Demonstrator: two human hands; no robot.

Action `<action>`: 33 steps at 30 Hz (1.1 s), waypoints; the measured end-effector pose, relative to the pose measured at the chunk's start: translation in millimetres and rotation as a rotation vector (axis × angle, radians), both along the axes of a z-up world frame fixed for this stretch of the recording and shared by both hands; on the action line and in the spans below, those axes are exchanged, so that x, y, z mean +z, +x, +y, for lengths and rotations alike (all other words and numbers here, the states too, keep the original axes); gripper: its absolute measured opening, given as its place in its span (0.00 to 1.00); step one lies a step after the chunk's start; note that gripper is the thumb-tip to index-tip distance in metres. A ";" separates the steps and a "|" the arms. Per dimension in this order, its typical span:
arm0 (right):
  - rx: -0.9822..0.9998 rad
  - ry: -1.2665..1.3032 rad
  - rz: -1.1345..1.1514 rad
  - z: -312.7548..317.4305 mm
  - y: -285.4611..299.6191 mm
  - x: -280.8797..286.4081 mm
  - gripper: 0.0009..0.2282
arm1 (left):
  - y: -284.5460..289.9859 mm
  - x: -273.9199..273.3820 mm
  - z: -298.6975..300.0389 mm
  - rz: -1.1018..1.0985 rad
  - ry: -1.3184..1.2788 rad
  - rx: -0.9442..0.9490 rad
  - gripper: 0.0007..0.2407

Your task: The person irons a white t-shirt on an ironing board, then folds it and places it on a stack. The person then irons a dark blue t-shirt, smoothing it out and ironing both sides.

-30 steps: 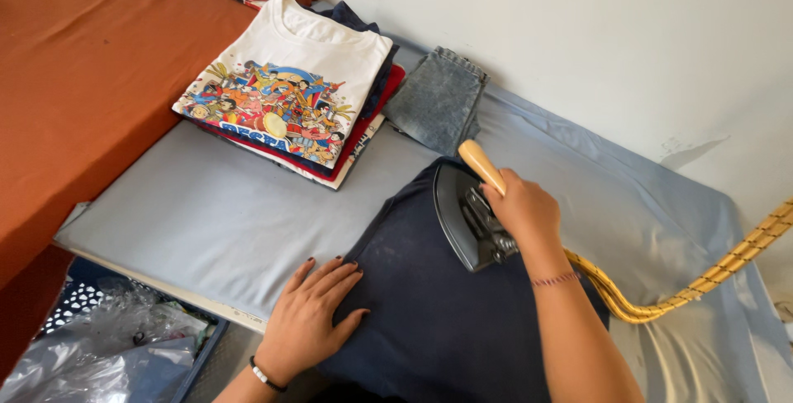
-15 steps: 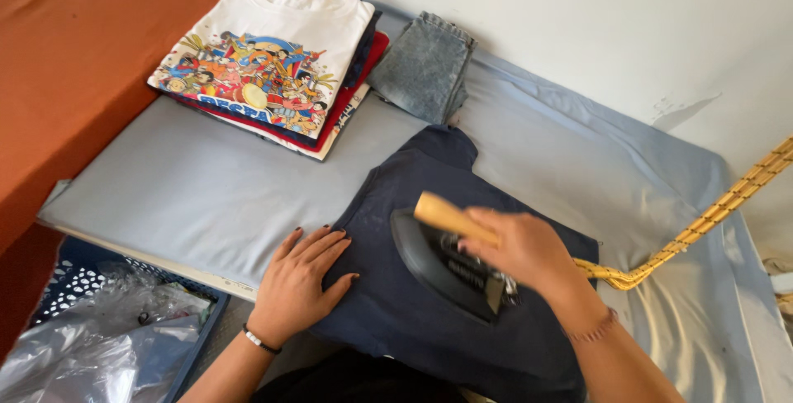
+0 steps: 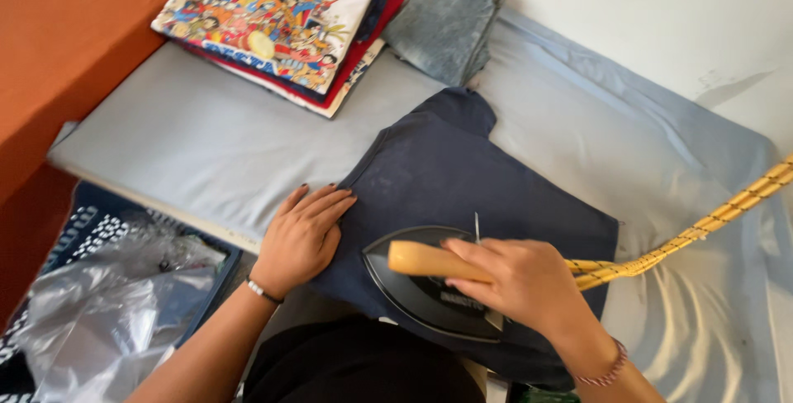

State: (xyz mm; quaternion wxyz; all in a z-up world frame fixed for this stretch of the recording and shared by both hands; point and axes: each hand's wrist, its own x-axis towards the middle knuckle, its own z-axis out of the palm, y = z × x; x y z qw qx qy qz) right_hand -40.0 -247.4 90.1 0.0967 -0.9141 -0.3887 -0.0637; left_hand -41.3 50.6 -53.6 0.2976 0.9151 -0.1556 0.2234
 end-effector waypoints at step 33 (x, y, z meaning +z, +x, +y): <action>-0.662 0.043 -0.016 -145.2 -84.5 -11.5 0.20 | 24.5 22.2 -55.4 0.035 0.228 -0.055 0.26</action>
